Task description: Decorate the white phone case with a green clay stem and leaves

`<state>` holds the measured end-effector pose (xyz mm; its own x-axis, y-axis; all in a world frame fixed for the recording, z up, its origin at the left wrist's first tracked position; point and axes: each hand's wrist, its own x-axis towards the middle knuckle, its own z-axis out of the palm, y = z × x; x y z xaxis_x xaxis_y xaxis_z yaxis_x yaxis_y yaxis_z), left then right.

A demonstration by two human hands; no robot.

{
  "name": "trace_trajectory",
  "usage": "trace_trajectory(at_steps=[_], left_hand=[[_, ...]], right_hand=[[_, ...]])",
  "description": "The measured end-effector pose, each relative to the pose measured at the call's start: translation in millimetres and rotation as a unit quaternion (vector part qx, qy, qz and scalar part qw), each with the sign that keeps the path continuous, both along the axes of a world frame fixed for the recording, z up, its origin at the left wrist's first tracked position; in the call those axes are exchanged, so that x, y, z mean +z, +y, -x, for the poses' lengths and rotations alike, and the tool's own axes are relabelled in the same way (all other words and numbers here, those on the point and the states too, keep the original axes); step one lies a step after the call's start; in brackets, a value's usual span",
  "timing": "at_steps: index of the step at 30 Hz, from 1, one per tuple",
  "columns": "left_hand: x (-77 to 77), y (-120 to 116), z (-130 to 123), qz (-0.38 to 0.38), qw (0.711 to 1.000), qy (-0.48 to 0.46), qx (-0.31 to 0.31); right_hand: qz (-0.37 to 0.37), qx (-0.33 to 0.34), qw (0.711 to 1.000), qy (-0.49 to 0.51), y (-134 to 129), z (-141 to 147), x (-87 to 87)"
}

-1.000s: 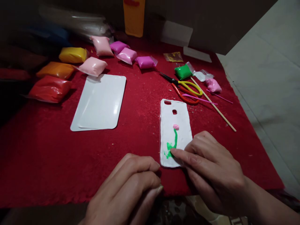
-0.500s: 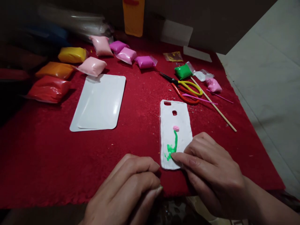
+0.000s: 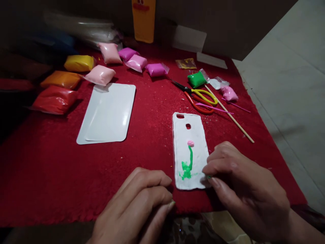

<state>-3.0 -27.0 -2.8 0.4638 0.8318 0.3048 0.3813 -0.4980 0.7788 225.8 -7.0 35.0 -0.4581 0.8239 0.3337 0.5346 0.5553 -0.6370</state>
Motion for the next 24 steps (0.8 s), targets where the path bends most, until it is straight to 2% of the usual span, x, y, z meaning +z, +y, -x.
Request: trace_trajectory(at_steps=[5,11,17,24], left_hand=[[-1.9,-1.2,-0.8,-0.006,1.000,0.016,0.006],[-1.1,-3.9,-0.1,-0.004,1.000,0.015,0.004],[0.5,-2.1,0.9,-0.033,0.999,0.030,0.001],[-2.7,1.1,0.9,-0.045,0.999,0.029,-0.003]], right_hand=[[0.000,-0.030,1.000,-0.004,-3.7,-2.8,-3.9],[-0.024,-0.014,0.997,-0.067,-3.4,-6.8,-9.9],[-0.036,0.000,0.995,-0.092,1.6,-8.5,-9.6],[-0.032,-0.002,0.999,-0.039,-2.9,-6.6,-9.3]])
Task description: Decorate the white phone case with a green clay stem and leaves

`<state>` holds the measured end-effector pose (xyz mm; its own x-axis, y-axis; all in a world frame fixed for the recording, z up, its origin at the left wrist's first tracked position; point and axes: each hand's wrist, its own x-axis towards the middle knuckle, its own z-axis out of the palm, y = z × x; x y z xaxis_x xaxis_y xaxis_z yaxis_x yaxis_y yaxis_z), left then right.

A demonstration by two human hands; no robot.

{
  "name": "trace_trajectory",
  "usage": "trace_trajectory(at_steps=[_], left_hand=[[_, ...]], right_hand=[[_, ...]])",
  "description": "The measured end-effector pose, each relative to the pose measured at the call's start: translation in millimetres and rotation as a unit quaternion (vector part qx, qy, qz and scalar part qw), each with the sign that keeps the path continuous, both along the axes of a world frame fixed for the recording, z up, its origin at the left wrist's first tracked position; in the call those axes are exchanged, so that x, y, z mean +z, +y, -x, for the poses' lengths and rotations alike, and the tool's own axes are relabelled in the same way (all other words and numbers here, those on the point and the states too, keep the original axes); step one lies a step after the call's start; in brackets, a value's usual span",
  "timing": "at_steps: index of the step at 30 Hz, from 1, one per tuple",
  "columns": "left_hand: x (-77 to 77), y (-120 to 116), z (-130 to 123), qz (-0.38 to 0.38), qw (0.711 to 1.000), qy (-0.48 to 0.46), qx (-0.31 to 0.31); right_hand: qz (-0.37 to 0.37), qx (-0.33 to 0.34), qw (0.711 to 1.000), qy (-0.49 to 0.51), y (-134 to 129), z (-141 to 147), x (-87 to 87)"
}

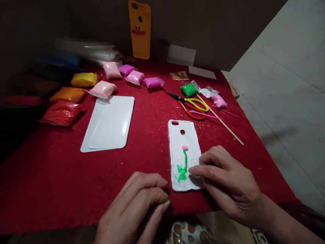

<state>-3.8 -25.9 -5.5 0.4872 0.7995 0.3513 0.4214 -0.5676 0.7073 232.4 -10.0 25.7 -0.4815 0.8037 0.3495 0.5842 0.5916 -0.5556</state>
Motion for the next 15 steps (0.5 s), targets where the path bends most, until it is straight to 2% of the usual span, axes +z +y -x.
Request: trace_trajectory(at_steps=[5,8,15], left_hand=[[-0.3,-0.1,-0.9,0.009,1.000,-0.005,0.003],[1.1,-0.8,-0.3,0.010,1.000,-0.004,-0.002],[2.3,0.3,1.3,0.006,1.000,0.002,-0.003]], right_hand=[[0.043,-0.004,0.996,0.084,-5.9,-3.4,1.4],[0.068,-0.021,0.993,0.095,-6.7,-3.1,0.6],[0.001,0.016,1.000,0.018,-5.4,0.9,-4.1]])
